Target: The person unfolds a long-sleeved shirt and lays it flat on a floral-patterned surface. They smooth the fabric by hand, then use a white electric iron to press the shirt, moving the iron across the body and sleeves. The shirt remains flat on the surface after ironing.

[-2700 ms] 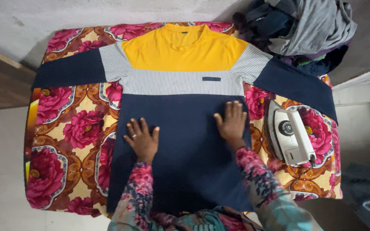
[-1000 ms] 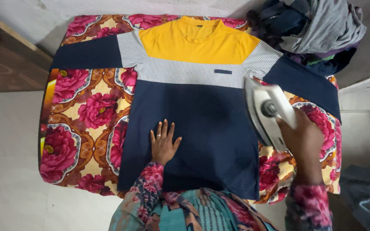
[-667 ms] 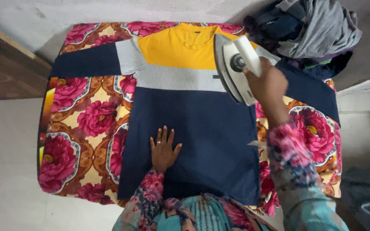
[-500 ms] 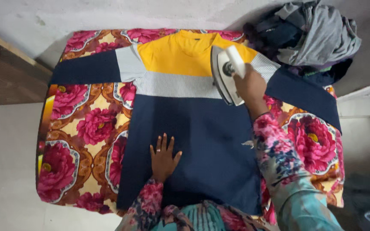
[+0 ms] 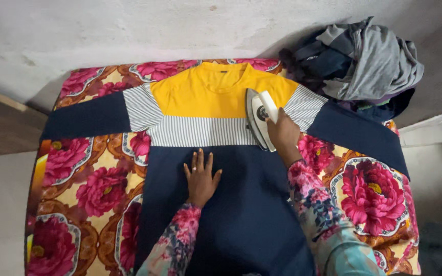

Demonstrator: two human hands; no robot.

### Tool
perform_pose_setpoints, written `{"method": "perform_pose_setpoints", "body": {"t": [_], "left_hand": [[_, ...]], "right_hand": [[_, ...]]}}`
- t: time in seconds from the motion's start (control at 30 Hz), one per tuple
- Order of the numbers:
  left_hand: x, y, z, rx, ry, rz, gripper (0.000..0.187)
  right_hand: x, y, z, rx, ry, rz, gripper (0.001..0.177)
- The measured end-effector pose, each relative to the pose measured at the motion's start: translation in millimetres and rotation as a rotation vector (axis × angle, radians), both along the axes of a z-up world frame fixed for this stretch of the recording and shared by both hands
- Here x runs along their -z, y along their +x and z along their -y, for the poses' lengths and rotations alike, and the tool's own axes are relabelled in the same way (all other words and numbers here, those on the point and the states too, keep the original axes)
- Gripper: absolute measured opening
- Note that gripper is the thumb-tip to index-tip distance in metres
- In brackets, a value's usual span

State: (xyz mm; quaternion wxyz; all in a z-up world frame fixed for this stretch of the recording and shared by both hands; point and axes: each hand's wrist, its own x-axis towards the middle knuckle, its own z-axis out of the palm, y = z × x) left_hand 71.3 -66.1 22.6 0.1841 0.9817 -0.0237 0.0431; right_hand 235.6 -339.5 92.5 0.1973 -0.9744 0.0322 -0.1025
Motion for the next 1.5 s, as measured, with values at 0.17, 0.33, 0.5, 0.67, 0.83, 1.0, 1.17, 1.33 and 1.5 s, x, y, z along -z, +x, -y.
{"method": "perform_pose_setpoints", "body": {"t": [0.17, 0.33, 0.5, 0.67, 0.83, 1.0, 1.17, 1.33, 1.5], "left_hand": [[-2.9, 11.8, 9.5, -0.034, 0.037, -0.026, 0.074], [-6.0, 11.7, 10.1, -0.048, 0.034, -0.023, 0.073], [-7.1, 12.3, 9.5, -0.046, 0.041, -0.028, 0.073], [-5.1, 10.4, 9.1, -0.051, 0.022, -0.006, 0.072], [-7.5, 12.6, 10.8, -0.067, 0.025, -0.017, 0.072], [-8.2, 11.9, 11.3, -0.072, 0.017, -0.007, 0.072], [-10.3, 12.5, 11.6, -0.061, 0.042, 0.013, 0.071], [-10.5, 13.3, 12.2, -0.075, 0.041, -0.031, 0.071], [-9.4, 13.1, 13.5, -0.085, 0.039, -0.003, 0.072]], "right_hand": [[-11.5, -9.8, -0.1, -0.068, -0.14, -0.06, 0.071], [-17.5, -6.8, -1.0, -0.085, -0.16, -0.002, 0.064], [-13.3, 11.0, 5.4, -0.015, -0.152, -0.012, 0.064], [-7.5, 35.2, 15.4, 0.019, -0.128, -0.006, 0.061], [-5.9, 62.9, 36.2, 0.078, -0.13, -0.037, 0.062], [-1.5, 65.2, 53.9, 0.028, -0.125, 0.039, 0.062], [-0.4, 60.5, 35.1, -0.015, -0.093, -0.001, 0.064], [0.7, 58.1, 12.3, -0.054, -0.065, -0.018, 0.063], [2.1, 71.7, 23.7, -0.016, -0.082, -0.003, 0.063]]}}
